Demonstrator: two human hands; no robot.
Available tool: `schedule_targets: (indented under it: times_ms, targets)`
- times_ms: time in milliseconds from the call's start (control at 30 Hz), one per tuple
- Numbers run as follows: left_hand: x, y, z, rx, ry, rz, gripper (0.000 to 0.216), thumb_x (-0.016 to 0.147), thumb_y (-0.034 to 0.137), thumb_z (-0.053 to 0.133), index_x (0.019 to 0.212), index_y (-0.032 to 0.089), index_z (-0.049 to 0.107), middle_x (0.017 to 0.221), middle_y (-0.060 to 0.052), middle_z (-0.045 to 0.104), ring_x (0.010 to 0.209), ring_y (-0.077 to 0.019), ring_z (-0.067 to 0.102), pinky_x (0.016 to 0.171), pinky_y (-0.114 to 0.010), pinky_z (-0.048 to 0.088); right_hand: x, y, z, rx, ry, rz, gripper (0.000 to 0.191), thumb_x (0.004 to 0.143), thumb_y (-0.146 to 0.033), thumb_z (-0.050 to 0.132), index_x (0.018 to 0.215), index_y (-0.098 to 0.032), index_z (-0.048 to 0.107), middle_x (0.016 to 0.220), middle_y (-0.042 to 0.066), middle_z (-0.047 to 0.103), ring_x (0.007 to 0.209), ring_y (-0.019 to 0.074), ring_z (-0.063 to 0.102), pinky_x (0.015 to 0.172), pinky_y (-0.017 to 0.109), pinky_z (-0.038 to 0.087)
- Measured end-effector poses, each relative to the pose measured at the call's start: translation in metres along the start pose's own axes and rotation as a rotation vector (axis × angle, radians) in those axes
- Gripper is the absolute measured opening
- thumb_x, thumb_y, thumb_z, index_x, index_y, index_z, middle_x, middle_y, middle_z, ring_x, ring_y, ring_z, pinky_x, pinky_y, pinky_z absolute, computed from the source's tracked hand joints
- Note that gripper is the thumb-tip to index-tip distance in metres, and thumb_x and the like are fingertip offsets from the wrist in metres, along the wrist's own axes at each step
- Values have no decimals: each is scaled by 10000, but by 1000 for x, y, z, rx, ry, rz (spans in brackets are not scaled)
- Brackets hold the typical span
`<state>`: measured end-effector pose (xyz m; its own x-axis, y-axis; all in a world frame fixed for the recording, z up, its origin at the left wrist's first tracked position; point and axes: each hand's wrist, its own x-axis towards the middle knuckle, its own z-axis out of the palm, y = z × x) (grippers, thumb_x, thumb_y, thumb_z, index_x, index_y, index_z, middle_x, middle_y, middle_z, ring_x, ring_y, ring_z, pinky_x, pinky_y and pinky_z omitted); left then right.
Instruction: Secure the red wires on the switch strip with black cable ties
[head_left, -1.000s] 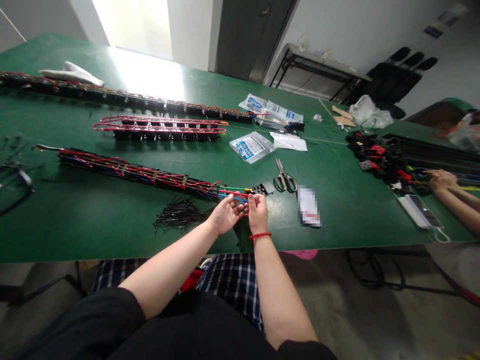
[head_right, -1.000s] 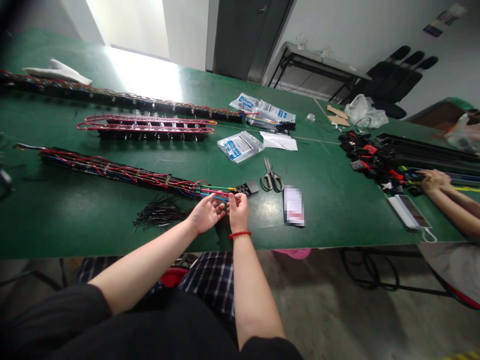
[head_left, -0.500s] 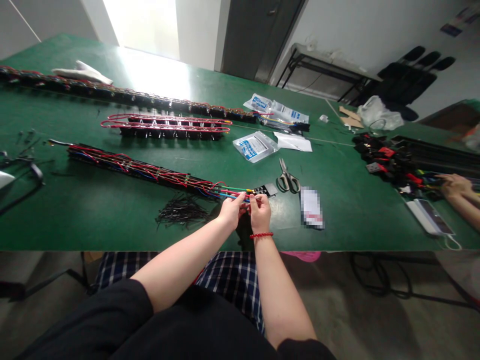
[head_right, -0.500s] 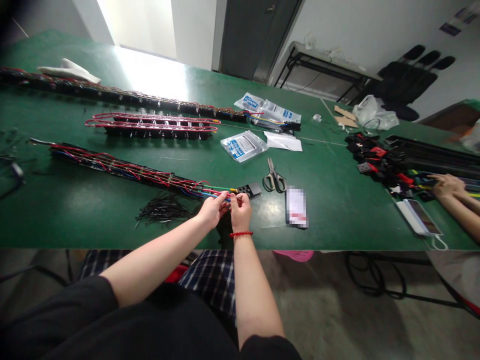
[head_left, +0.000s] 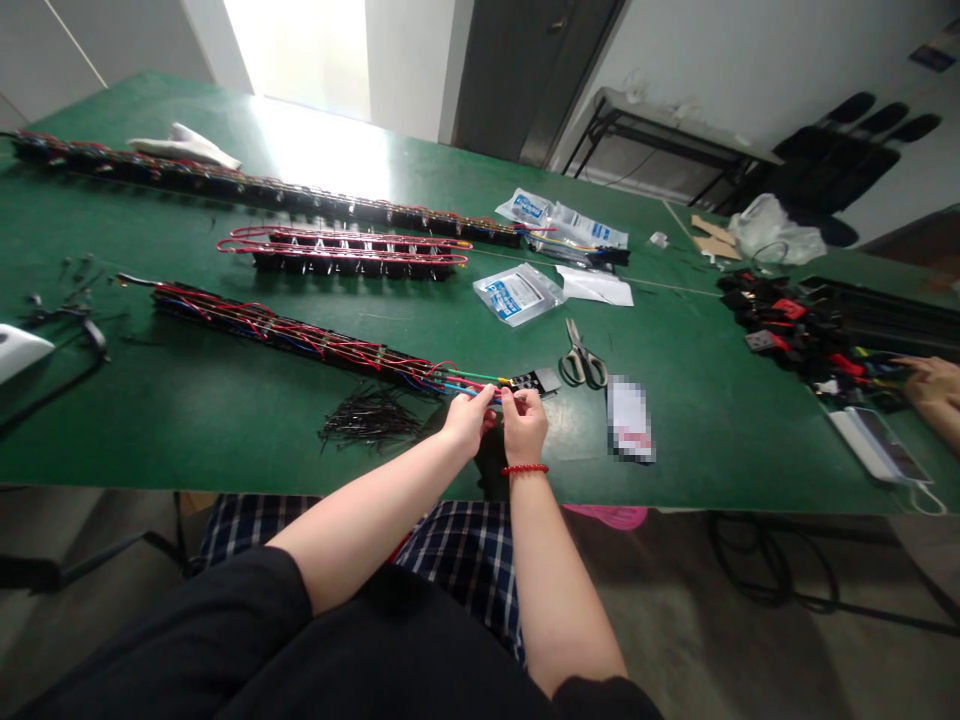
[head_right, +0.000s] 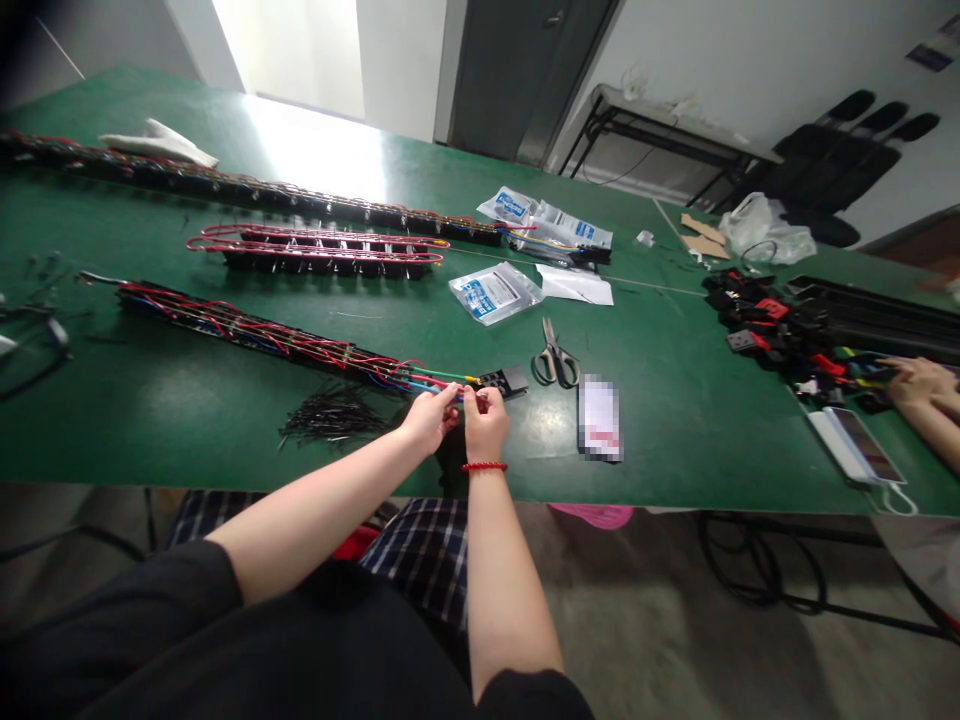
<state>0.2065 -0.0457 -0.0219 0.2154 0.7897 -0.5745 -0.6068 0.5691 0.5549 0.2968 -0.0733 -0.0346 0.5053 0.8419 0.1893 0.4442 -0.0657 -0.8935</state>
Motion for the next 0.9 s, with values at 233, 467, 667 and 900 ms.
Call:
schedule_targets:
  times_ms: [233, 467, 667, 900]
  targets:
    - [-21, 19, -23, 541, -244, -42, 335, 935, 398, 612, 713, 152, 663, 711, -72, 671, 495, -118, 539, 530, -247, 422, 12, 7, -3, 278, -161, 120, 563, 728, -720, 699, 651, -230, 434, 557, -89, 380, 516, 85, 338, 516, 233, 298]
    - [-25, 72, -41, 1024, -320, 793, 175, 739, 280, 808, 703, 245, 640, 851, -81, 643, 1079, -317, 568, 1128, -420, 330, 20, 3, -1, 255, -271, 213, 628, 683, -769, 719, 583, -236, 403, 448, -89, 396, 410, 78, 358, 438, 232, 274]
    - [-8, 73, -47, 1299, -287, 900, 169, 759, 321, 789, 822, 248, 651, 972, -101, 651, 1106, -336, 533, 1114, -460, 306, 10, -2, 0, 205, -232, 250, 601, 702, -789, 680, 600, -215, 537, 488, -29, 557, 443, 121, 522, 437, 236, 369]
    - [2, 71, -56, 1621, -162, 969, 164, 886, 403, 669, 879, 238, 672, 1006, -103, 650, 1077, -315, 525, 1019, -462, 337, 4, 3, -1, 165, -192, 165, 574, 749, -776, 651, 667, -217, 549, 546, -19, 618, 484, 123, 551, 462, 227, 400]
